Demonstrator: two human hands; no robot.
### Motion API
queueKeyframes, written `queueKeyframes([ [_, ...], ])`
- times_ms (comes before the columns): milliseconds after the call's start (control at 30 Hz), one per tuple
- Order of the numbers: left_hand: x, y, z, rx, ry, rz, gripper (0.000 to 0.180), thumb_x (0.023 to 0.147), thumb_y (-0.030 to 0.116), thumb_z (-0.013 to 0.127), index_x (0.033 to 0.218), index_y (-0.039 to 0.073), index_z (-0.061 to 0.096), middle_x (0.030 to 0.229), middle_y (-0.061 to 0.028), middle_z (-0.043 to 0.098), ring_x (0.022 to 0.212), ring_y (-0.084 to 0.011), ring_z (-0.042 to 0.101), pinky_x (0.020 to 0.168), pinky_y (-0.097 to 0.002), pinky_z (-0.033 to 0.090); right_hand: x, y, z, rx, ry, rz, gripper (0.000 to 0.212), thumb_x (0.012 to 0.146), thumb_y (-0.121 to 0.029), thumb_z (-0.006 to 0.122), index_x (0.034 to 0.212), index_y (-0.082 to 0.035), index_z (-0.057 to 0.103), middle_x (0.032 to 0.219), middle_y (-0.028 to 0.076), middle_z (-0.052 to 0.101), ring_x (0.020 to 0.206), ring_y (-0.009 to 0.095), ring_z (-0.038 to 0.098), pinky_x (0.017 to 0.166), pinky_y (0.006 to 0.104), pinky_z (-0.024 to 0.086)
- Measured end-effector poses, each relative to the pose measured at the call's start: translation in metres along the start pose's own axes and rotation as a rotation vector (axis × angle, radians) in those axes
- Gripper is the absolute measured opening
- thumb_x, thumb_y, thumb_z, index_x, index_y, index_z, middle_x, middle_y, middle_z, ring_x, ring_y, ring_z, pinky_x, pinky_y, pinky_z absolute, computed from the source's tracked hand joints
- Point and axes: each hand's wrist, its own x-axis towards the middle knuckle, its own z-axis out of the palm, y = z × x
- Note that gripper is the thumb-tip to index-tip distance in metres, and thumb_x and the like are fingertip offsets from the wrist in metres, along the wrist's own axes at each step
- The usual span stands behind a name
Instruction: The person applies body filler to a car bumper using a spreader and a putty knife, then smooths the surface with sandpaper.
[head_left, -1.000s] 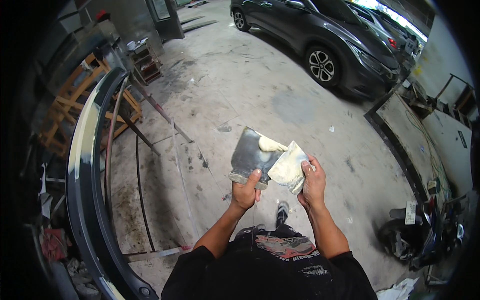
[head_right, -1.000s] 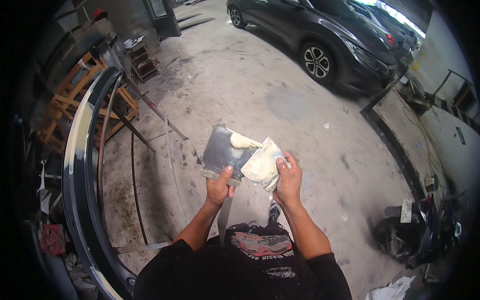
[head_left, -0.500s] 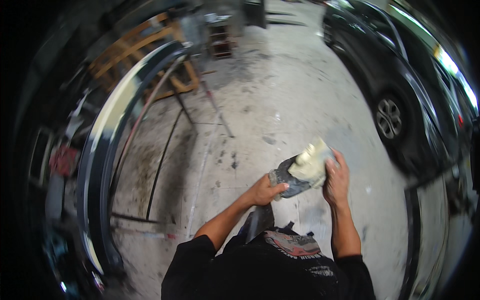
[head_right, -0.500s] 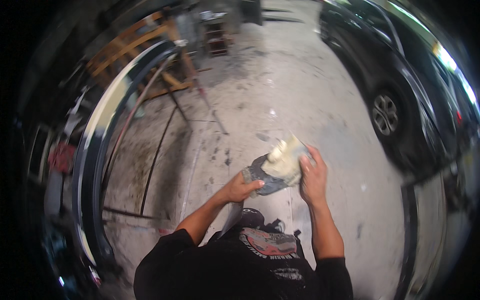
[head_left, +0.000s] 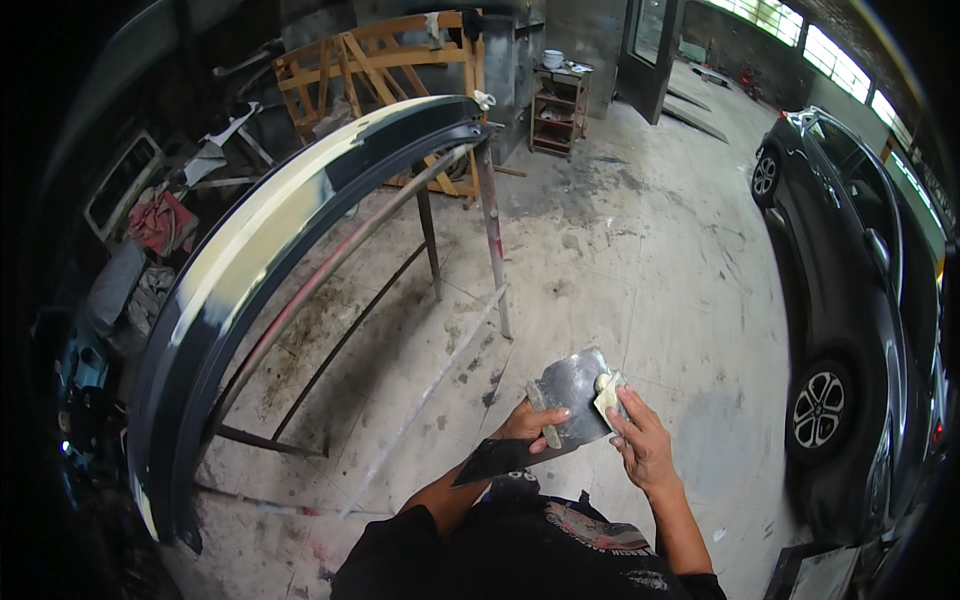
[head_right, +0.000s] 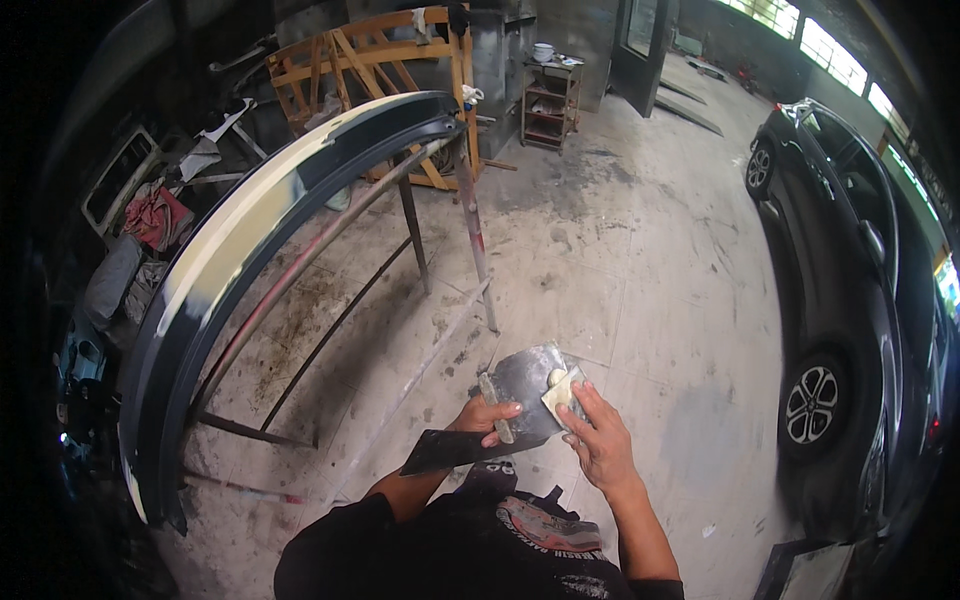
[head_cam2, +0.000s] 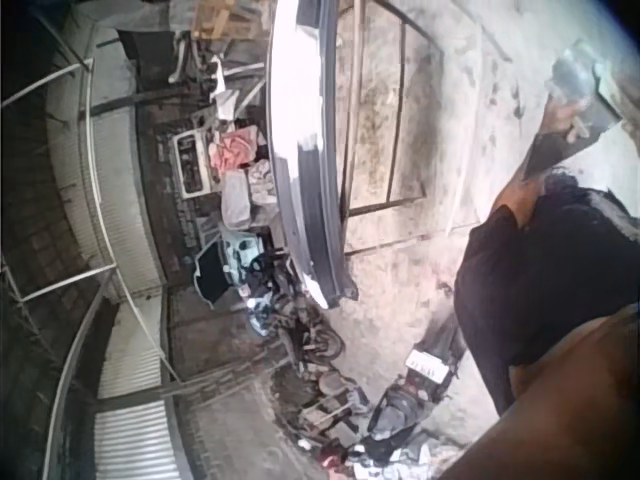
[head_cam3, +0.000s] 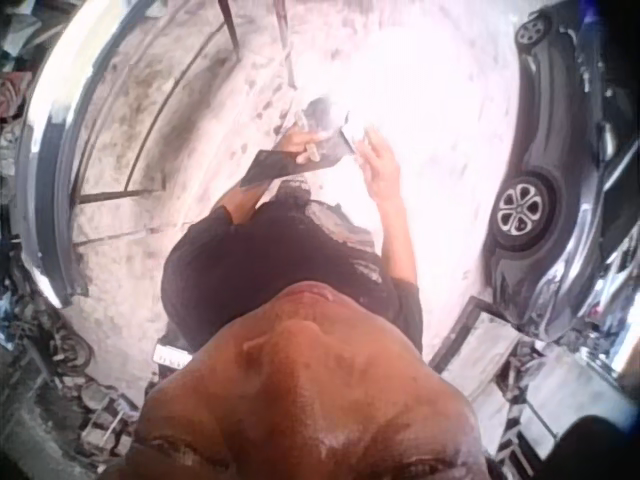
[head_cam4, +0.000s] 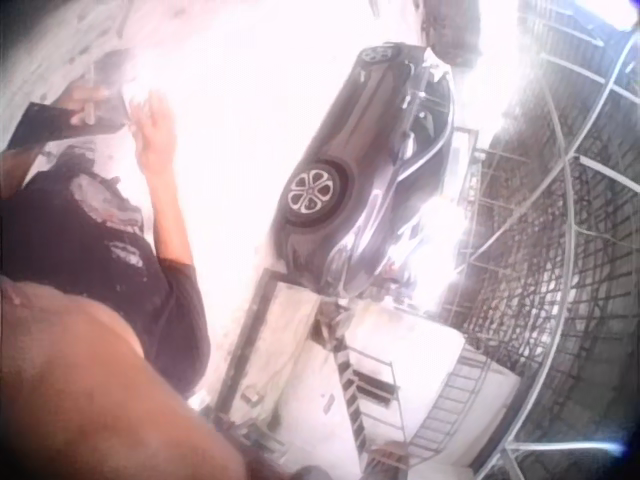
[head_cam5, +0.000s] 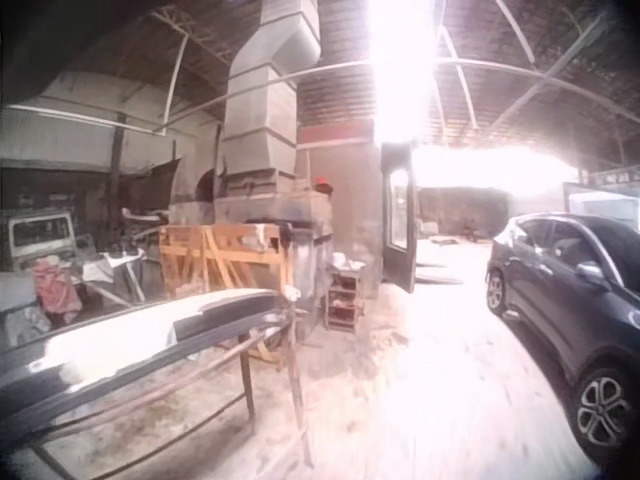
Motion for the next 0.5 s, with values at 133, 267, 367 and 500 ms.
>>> queueKeyframes([
  [133, 0.050, 0.028, -0.030, -0.084, 0.025, -0.011, 0.026, 0.090, 0.014, 0.059, 0.109, -0.002, 0.054, 0.067, -0.0055, 0.060, 0.034, -0.0060, 0.043, 0.032, -0.0206, 0.033, 0.052, 0.046, 0.003, 0.017, -0.051, 0.023, 0.054, 0.069, -0.005, 0.072, 0.122, -0.015, 0.062, 0.137, 0.014, 0.051, 0.125, 0.036, 0.050, 0.097, 0.0426, 0.044],
  [267, 0.093, 0.043, -0.059, -0.099, 0.085, 0.011, 0.021, 0.090, 0.016, 0.059, 0.102, -0.001, 0.055, 0.063, -0.0056, 0.059, 0.034, -0.0059, 0.043, 0.032, -0.0201, 0.033, 0.085, 0.096, 0.002, 0.098, -0.115, 0.105, 0.052, 0.073, -0.005, 0.070, 0.123, -0.015, 0.062, 0.137, 0.014, 0.051, 0.124, 0.034, 0.050, 0.098, 0.0423, 0.042],
  [367, 0.128, 0.060, -0.074, -0.162, 0.175, 0.067, 0.020, 0.091, 0.015, 0.057, 0.100, -0.003, 0.056, 0.063, -0.0078, 0.060, 0.032, -0.0069, 0.043, 0.030, -0.0207, 0.032, 0.107, 0.146, -0.012, -0.007, -0.299, 0.174, 0.039, 0.079, -0.012, 0.067, 0.118, -0.014, 0.066, 0.141, 0.015, 0.047, 0.130, 0.035, 0.043, 0.103, 0.0422, 0.036],
  [500, 0.179, 0.078, -0.099, -0.335, 0.078, 0.145, 0.022, 0.092, 0.009, 0.052, 0.109, -0.006, 0.053, 0.065, -0.0109, 0.062, 0.031, -0.0091, 0.045, 0.029, -0.0224, 0.033, 0.156, 0.202, -0.022, 0.380, -0.342, 0.038, 0.030, 0.085, -0.024, 0.064, 0.111, -0.013, 0.071, 0.149, 0.017, 0.035, 0.139, 0.036, 0.031, 0.110, 0.0427, 0.027],
])
